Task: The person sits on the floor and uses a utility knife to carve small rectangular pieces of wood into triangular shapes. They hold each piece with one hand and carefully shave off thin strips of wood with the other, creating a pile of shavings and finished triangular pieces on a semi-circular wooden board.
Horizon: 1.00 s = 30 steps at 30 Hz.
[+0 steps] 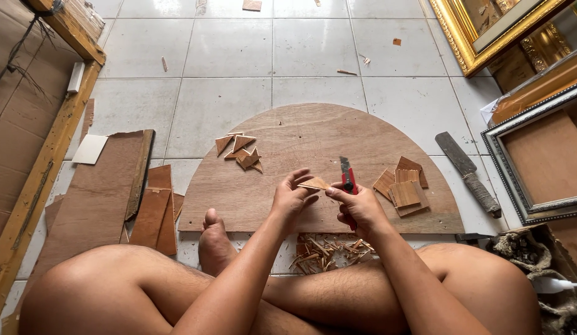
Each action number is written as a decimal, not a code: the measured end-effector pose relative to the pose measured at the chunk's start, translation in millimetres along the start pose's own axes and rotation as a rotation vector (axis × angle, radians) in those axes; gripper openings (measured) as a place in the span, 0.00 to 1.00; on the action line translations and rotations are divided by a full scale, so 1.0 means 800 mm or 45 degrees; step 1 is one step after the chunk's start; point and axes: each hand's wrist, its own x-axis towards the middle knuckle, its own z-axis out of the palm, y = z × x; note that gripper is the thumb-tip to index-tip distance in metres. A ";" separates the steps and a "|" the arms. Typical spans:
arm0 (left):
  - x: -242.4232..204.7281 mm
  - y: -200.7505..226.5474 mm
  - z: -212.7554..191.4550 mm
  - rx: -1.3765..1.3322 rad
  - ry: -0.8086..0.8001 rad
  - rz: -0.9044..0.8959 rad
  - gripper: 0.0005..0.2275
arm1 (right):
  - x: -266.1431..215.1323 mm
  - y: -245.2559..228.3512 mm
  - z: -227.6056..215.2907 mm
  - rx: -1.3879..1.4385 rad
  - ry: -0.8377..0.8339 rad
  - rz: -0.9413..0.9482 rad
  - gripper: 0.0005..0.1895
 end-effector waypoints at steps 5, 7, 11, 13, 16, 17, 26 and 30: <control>-0.038 0.021 0.019 0.156 -0.181 -0.266 0.18 | 0.003 0.007 -0.004 -0.055 0.060 -0.057 0.18; -0.031 0.020 0.023 0.191 -0.204 -0.276 0.19 | -0.003 0.001 0.000 -0.077 0.062 -0.066 0.18; 0.004 -0.003 -0.009 0.354 0.077 -0.331 0.18 | 0.003 0.014 0.001 -0.459 0.004 -0.115 0.14; 0.025 -0.014 -0.033 0.374 0.162 -0.392 0.15 | 0.006 0.025 0.001 -0.711 0.028 -0.132 0.14; 0.051 -0.027 -0.057 0.503 0.233 -0.507 0.12 | -0.001 0.040 -0.006 -1.131 -0.069 -0.220 0.18; 0.054 -0.027 -0.060 0.541 0.211 -0.543 0.13 | -0.016 0.037 -0.003 -1.195 -0.097 -0.244 0.18; 0.071 -0.051 -0.064 0.435 0.331 -0.379 0.10 | -0.053 0.011 0.006 -1.523 -0.103 -0.366 0.26; 0.070 -0.054 -0.055 0.416 0.336 -0.318 0.10 | -0.051 0.016 0.005 -1.582 -0.071 -0.272 0.32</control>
